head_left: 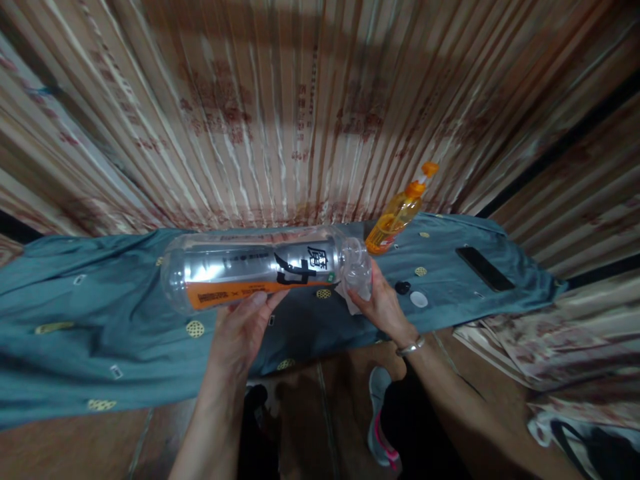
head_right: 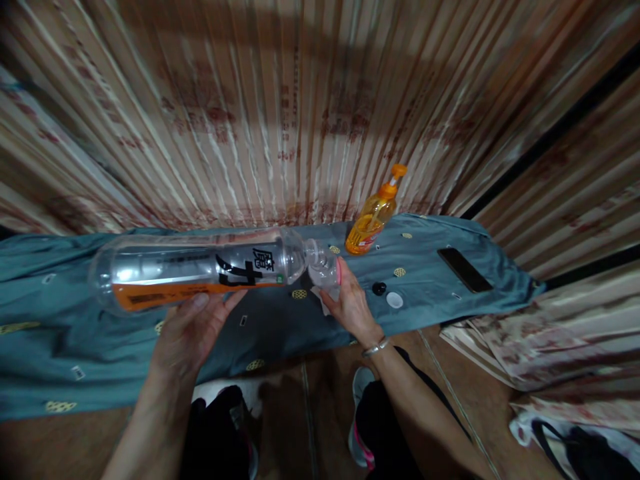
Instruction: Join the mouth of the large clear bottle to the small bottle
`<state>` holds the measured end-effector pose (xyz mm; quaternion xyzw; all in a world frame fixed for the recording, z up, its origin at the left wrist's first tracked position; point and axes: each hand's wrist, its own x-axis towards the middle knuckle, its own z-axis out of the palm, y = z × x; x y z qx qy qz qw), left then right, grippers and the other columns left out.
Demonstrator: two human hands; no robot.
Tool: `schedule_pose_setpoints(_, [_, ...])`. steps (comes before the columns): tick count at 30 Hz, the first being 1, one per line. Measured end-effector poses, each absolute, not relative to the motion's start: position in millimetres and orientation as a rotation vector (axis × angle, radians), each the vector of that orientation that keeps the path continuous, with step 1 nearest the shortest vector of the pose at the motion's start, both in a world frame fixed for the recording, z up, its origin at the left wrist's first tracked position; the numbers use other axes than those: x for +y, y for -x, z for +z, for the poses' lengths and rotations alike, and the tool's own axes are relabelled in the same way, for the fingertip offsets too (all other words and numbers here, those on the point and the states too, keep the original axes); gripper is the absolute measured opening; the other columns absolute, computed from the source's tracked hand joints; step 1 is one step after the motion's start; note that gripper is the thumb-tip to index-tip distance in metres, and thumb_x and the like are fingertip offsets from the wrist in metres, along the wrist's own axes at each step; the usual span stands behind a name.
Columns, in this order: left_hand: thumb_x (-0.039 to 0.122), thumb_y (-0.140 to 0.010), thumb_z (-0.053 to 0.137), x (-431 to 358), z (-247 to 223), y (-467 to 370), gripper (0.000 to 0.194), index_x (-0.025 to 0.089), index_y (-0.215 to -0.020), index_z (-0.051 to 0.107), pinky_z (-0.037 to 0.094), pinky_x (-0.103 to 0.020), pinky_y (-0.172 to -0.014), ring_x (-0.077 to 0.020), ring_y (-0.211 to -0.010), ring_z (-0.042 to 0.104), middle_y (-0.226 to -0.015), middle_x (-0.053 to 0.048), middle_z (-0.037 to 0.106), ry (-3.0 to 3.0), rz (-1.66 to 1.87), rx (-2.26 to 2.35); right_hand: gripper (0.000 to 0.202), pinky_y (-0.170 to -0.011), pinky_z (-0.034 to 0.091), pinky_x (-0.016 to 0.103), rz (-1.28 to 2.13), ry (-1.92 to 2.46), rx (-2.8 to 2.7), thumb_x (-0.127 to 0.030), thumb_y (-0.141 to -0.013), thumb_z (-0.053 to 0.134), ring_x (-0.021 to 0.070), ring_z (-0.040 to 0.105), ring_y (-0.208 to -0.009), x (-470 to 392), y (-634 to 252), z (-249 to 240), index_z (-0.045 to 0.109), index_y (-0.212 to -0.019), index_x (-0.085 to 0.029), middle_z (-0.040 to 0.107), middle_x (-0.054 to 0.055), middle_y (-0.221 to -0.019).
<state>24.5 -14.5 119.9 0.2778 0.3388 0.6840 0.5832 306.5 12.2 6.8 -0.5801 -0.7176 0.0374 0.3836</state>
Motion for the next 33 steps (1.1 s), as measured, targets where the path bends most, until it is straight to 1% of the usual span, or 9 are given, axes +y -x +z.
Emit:
schedule_pose_setpoints(3, [0.032, -0.054, 0.103, -13.9, 118.8, -24.3, 0.036, 0.028, -0.080, 0.079, 0.057, -0.061, -0.108, -0.0318, -0.099, 0.081, -0.083, 0.000, 0.083, -0.651, 1.595, 0.773, 0.089, -0.118, 0.055, 0.055, 0.092, 1.484, -1.822, -0.044, -0.094, 0.070, 0.0339, 0.059, -0.148, 12.1, -306.2, 6.7, 0.028, -0.166, -0.016, 0.058, 0.023, -0.159])
schedule_pose_setpoints(8, [0.030, -0.055, 0.102, -13.5, 117.5, -24.3, 0.041, 0.029, -0.090, 0.080, 0.056, -0.064, -0.108, -0.0328, -0.099, 0.081, -0.080, 0.001, 0.082, -0.642, 1.608, 0.755, 0.088, -0.118, 0.055, 0.057, 0.068, 1.469, -1.846, -0.050, -0.097, 0.067, 0.0338, 0.059, -0.148, 11.8, -308.1, 6.5, 0.026, -0.167, -0.018, 0.056, 0.022, -0.161])
schedule_pose_setpoints(12, [0.028, -0.057, 0.100, -14.5, 118.8, -24.2, 0.037, 0.030, -0.088, 0.079, 0.055, -0.065, -0.110, -0.0332, -0.104, 0.080, -0.081, 0.002, 0.082, -0.647, 1.606, 0.757, 0.088, -0.117, 0.056, 0.057, 0.065, 1.460, -1.863, -0.048, -0.097, 0.067, 0.0345, 0.059, -0.147, 11.1, -309.1, 7.3, 0.025, -0.168, -0.017, 0.057, 0.024, -0.160])
schedule_pose_setpoints(17, [0.028, -0.055, 0.101, -15.1, 121.0, -25.7, 0.040, 0.028, -0.088, 0.078, 0.058, -0.061, -0.107, -0.0342, -0.110, 0.078, -0.084, 0.001, 0.082, -0.637, 1.622, 0.748, 0.090, -0.120, 0.053, 0.057, 0.083, 1.460, -1.849, -0.050, -0.097, 0.069, 0.0348, 0.057, -0.149, 11.9, -309.3, 5.8, 0.025, -0.168, -0.016, 0.055, 0.023, -0.162])
schedule_pose_setpoints(20, [0.029, -0.056, 0.101, -14.6, 120.7, -26.6, 0.042, 0.028, -0.092, 0.079, 0.058, -0.060, -0.106, -0.0337, -0.110, 0.077, -0.084, 0.001, 0.082, -0.646, 1.631, 0.739, 0.089, -0.121, 0.052, 0.057, 0.092, 1.452, -1.846, -0.050, -0.097, 0.069, 0.0339, 0.056, -0.150, 12.4, -309.9, 4.4, 0.026, -0.168, -0.017, 0.055, 0.021, -0.163])
schedule_pose_setpoints(23, [0.030, -0.056, 0.102, -14.1, 119.5, -26.6, 0.041, 0.029, -0.089, 0.079, 0.059, -0.060, -0.106, -0.0328, -0.107, 0.078, -0.083, 0.001, 0.082, -0.650, 1.634, 0.750, 0.089, -0.121, 0.052, 0.056, 0.087, 1.446, -1.843, -0.049, -0.097, 0.068, 0.0338, 0.056, -0.151, 11.9, -309.8, 4.7, 0.026, -0.169, -0.020, 0.054, 0.020, -0.164])
schedule_pose_setpoints(26, [0.031, -0.058, 0.101, -14.2, 118.8, -26.3, 0.036, 0.031, -0.085, 0.078, 0.059, -0.059, -0.105, -0.0307, -0.101, 0.079, -0.083, 0.002, 0.082, -0.658, 1.637, 0.748, 0.089, -0.121, 0.052, 0.056, 0.074, 1.446, -1.844, -0.050, -0.097, 0.067, 0.0353, 0.056, -0.150, 10.9, -308.9, 6.4, 0.026, -0.169, -0.017, 0.054, 0.022, -0.163])
schedule_pose_setpoints(29, [0.030, -0.058, 0.101, -14.3, 118.9, -26.2, 0.035, 0.031, -0.086, 0.079, 0.059, -0.059, -0.106, -0.0292, -0.096, 0.080, -0.081, 0.003, 0.081, -0.668, 1.633, 0.736, 0.088, -0.121, 0.052, 0.056, 0.076, 1.450, -1.854, -0.050, -0.098, 0.066, 0.0351, 0.056, -0.150, 10.3, -308.7, 8.0, 0.025, -0.169, -0.016, 0.054, 0.022, -0.163])
schedule_pose_setpoints(33, [0.028, -0.057, 0.101, -13.4, 118.0, -25.5, 0.039, 0.029, -0.088, 0.078, 0.056, -0.062, -0.110, -0.0307, -0.101, 0.079, -0.077, 0.003, 0.079, -0.635, 1.637, 0.740, 0.091, -0.120, 0.054, 0.056, 0.084, 1.465, -1.859, -0.050, -0.096, 0.069, 0.0346, 0.057, -0.149, 10.5, -309.1, 9.0, 0.025, -0.168, -0.016, 0.055, 0.022, -0.162])
